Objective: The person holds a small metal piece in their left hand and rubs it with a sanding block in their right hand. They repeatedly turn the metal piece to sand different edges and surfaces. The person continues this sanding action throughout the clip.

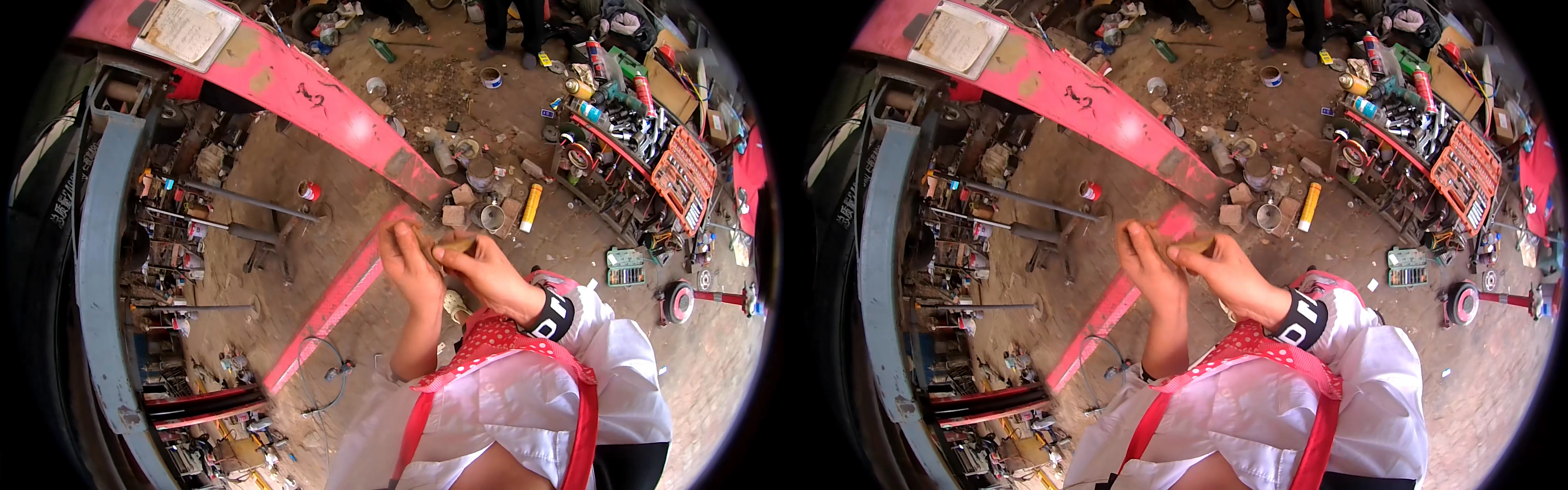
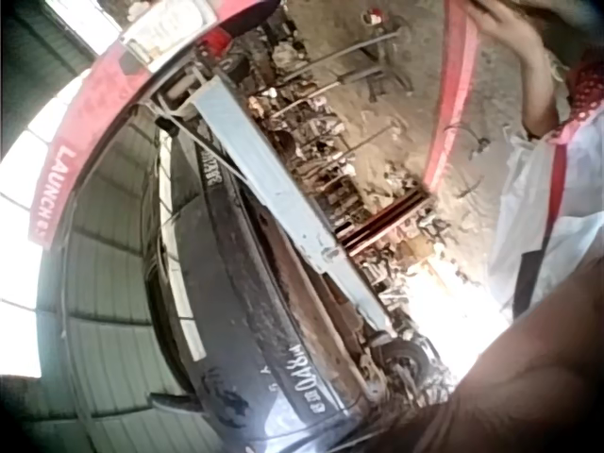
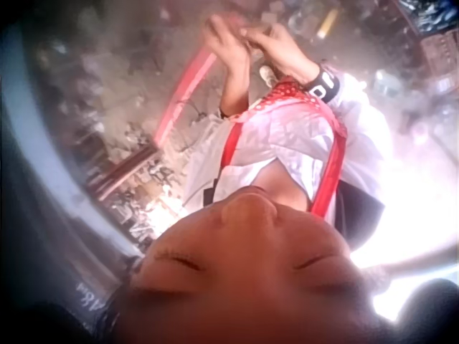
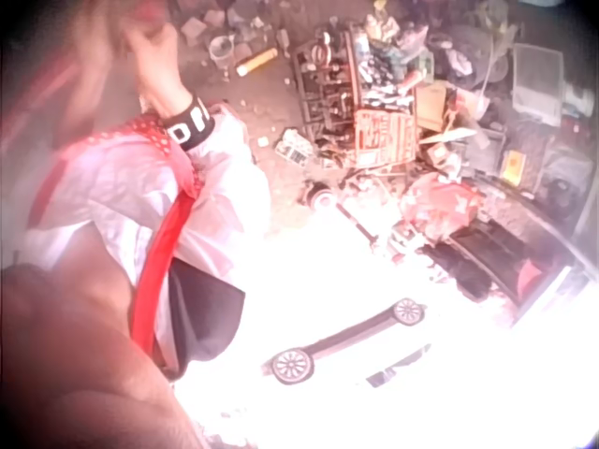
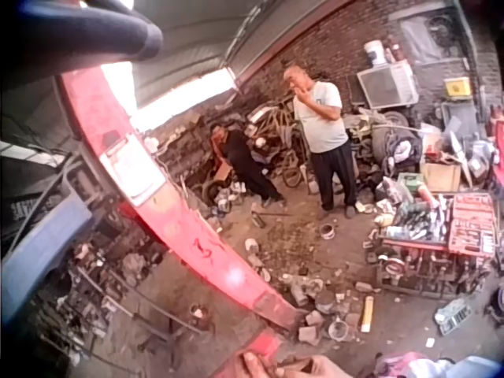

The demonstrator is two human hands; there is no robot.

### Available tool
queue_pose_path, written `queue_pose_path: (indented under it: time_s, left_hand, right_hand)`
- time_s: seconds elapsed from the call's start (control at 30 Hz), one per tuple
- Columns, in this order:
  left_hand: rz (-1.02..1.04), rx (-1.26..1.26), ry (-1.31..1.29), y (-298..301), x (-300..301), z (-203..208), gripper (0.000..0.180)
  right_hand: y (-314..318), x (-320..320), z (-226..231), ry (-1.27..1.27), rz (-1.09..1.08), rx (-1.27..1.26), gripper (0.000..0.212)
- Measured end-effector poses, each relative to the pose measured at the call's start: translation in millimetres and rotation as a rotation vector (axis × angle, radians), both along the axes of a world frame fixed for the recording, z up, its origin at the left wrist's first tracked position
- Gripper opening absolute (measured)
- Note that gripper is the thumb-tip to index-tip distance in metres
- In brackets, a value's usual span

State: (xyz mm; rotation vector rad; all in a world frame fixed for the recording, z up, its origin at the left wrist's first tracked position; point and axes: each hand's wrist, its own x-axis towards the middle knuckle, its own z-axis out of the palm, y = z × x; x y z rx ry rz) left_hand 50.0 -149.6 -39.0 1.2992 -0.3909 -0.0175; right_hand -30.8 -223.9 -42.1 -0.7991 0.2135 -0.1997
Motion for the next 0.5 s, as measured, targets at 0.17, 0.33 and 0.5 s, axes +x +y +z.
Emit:
queue_pose_path:
  time_s: [0.17,0.33,0.5]
  left_hand:
    - [0.058,0.049,-0.035,0.7,1.5,0.4,0.023]
    - [0.076,0.012,-0.065,-3.8,-0.9,0.2,0.023]
    - [0.063,-0.021,0.017,-1.6,-2.6,14.0,0.024]
  right_hand:
    - [5.6,2.6,0.5,-0.031,-0.032,-0.019,0.019]
    - [-2.6,6.4,8.6,-0.04,-0.037,-0.059,0.018]
    - [3.5,2.9,3.0,-0.033,-0.044,-0.099,0.018]
